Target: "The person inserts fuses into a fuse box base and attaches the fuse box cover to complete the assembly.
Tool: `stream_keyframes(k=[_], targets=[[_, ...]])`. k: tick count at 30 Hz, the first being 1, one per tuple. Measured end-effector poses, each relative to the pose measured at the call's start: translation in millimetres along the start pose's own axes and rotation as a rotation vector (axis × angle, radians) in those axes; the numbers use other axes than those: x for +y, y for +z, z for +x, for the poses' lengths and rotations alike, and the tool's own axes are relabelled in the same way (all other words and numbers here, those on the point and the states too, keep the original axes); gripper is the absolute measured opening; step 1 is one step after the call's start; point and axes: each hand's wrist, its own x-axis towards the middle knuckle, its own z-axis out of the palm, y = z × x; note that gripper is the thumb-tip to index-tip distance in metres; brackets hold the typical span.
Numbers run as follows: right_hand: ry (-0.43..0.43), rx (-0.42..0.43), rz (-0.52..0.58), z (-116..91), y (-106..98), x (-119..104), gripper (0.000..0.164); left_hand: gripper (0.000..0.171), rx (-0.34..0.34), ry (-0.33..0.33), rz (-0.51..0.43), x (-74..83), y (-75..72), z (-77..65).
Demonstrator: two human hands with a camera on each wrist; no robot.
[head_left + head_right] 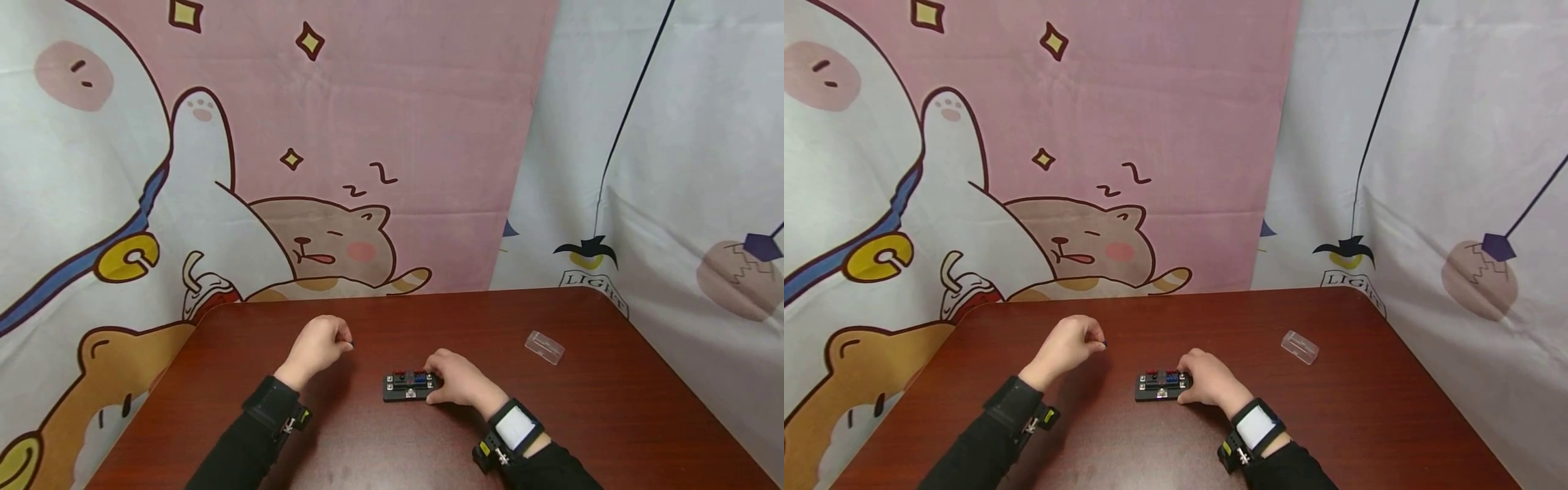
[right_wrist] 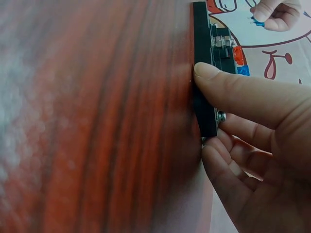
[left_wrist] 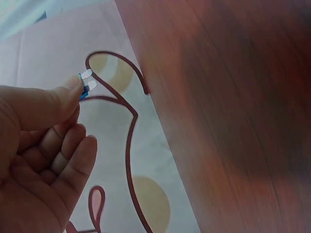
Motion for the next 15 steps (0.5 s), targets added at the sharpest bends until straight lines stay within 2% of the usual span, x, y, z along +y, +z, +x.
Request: stream_keyframes(k=[6, 15], targets=[[0.016, -0.007, 0.002, 0.7, 1.0, 1.0, 0.038, 0.025, 0.009, 0.05, -0.01, 16.3, 6.7, -2.7], [0.012, -0.009, -0.004, 0.8, 1.3, 1.6, 0.039, 0.023, -0.014, 0.127, -0.012, 35.1, 20.0, -6.0]])
